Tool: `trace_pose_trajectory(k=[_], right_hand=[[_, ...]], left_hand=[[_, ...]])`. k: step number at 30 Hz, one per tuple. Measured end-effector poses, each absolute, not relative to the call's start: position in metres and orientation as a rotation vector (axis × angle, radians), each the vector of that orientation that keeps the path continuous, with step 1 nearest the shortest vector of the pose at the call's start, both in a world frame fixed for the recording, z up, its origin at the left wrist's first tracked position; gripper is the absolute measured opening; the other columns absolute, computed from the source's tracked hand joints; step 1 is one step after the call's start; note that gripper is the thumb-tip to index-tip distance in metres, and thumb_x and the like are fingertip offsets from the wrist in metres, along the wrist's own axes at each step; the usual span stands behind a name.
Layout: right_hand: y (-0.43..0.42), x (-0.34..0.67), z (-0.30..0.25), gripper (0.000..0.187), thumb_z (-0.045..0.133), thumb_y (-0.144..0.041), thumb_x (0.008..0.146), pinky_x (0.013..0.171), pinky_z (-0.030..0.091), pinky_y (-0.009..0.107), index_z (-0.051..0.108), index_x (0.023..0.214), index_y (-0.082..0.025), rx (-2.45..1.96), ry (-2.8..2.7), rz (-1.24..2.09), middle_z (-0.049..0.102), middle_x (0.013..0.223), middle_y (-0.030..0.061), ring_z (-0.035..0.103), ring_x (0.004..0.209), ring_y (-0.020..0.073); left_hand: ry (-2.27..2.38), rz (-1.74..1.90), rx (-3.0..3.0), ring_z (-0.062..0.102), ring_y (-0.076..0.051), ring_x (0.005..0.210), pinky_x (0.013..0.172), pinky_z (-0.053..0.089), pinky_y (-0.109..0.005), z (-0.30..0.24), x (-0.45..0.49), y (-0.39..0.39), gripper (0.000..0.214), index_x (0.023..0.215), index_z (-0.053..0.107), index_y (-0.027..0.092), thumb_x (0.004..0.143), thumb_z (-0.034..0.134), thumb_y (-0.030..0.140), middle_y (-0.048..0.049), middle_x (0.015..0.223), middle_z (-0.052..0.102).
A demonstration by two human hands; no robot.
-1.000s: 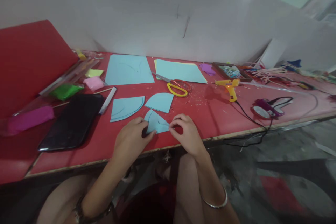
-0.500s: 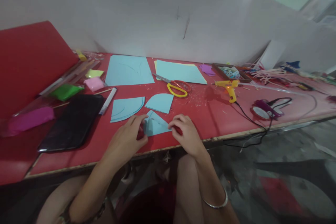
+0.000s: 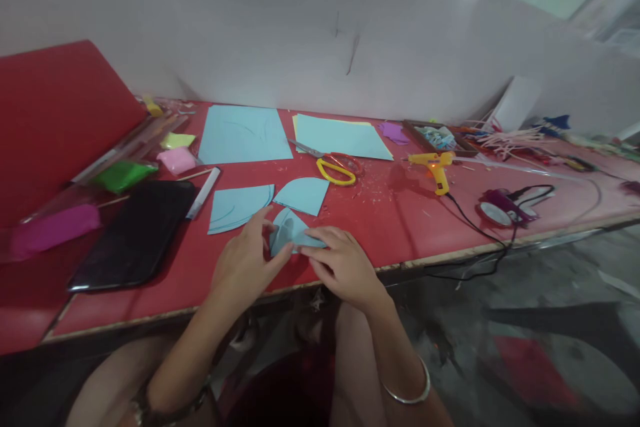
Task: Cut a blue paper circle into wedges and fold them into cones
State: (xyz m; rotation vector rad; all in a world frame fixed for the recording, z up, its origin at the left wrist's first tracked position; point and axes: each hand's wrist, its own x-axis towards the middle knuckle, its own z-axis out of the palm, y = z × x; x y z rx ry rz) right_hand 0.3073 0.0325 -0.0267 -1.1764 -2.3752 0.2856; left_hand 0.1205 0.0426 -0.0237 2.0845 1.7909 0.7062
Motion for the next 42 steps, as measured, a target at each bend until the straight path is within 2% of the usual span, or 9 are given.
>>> trace_pose_trajectory(k=[7,10,13,17,22,24,28,34,42], right_hand=[[0.032,0.309,-0.025,0.031,0.048,-0.022,0.084,0.087,0.043,0.035,0.061,0.112,-0.018,-1.146,-2.275,0.419,0.061,0.112,0.0087,0.051,0.101,0.0203],[0.03,0.309,-0.024,0.035,0.052,-0.026,0.083,0.101,0.032,0.04,0.058,0.117,-0.021,-1.15,-2.394,0.38,0.05,0.131,0.0065,0.04,0.12,0.0228],[0.027,0.303,-0.02,0.044,0.056,-0.041,0.081,0.106,0.019,0.049,0.055,0.121,-0.023,-1.197,-2.476,0.315,0.052,0.126,0.0087,0.042,0.118,0.0253],[0.021,0.289,-0.018,0.064,0.063,-0.055,0.072,0.093,0.031,0.049,0.052,0.121,-0.016,-1.322,-2.497,0.236,0.056,0.109,0.0134,0.047,0.103,0.0288],[0.02,0.285,-0.024,0.064,0.065,-0.052,0.07,0.098,0.025,0.049,0.049,0.121,-0.016,-1.309,-2.477,0.184,0.042,0.134,0.016,0.035,0.121,0.0309],[0.02,0.288,-0.023,0.061,0.066,-0.044,0.073,0.101,0.023,0.049,0.047,0.124,-0.017,-1.281,-2.502,0.192,0.041,0.136,0.0137,0.035,0.122,0.0291],[0.018,0.295,-0.016,0.048,0.067,-0.026,0.074,0.084,0.039,0.04,0.052,0.12,-0.021,-1.297,-2.567,0.251,0.056,0.115,0.0085,0.048,0.1,0.0246],[0.022,0.306,-0.016,0.023,0.057,-0.034,0.083,0.085,0.04,0.034,0.064,0.101,-0.022,-1.113,-2.453,0.48,0.058,0.102,0.0056,0.052,0.092,0.0181],[0.027,0.305,-0.023,0.02,0.058,-0.026,0.083,0.085,0.04,0.033,0.066,0.101,-0.021,-1.086,-2.401,0.488,0.059,0.107,0.0065,0.051,0.097,0.0194]], left_hand=[[1.791,0.664,2.335,0.055,-0.026,0.098,0.08,0.046,-0.037,-0.034,0.112,0.051,0.037,0.108,0.053,0.02,0.077,0.057,0.04,-0.0087,0.109,0.055],[1.638,0.673,2.442,0.054,-0.025,0.097,0.083,0.045,-0.038,-0.036,0.102,0.056,0.029,0.104,0.056,0.021,0.079,0.055,0.036,-0.0068,0.106,0.057],[1.65,0.865,2.493,0.05,-0.025,0.106,0.09,0.042,-0.038,-0.032,0.1,0.055,0.033,0.114,0.051,0.02,0.083,0.049,0.03,-0.0092,0.112,0.054],[1.566,0.956,2.578,0.051,-0.023,0.103,0.089,0.042,-0.036,-0.025,0.106,0.05,0.029,0.111,0.053,0.018,0.085,0.046,0.029,-0.0092,0.107,0.056],[1.365,0.61,2.647,0.053,-0.024,0.102,0.086,0.044,-0.039,-0.024,0.104,0.042,0.033,0.108,0.057,0.019,0.077,0.057,0.032,-0.008,0.11,0.059],[1.348,0.553,2.626,0.052,-0.026,0.107,0.089,0.043,-0.04,-0.024,0.102,0.039,0.045,0.114,0.054,0.02,0.074,0.061,0.04,-0.0089,0.117,0.057],[1.246,0.5,2.62,0.052,-0.024,0.109,0.09,0.044,-0.038,-0.021,0.099,0.033,0.051,0.118,0.052,0.022,0.073,0.063,0.042,-0.007,0.118,0.058],[1.22,0.558,2.677,0.055,-0.022,0.096,0.081,0.048,-0.035,-0.026,0.104,0.024,0.042,0.111,0.056,0.016,0.072,0.066,0.026,-0.0081,0.105,0.06],[1.405,0.585,2.612,0.059,-0.024,0.083,0.069,0.051,-0.038,-0.033,0.109,0.016,0.031,0.099,0.061,0.016,0.076,0.06,0.037,-0.0095,0.094,0.061]])
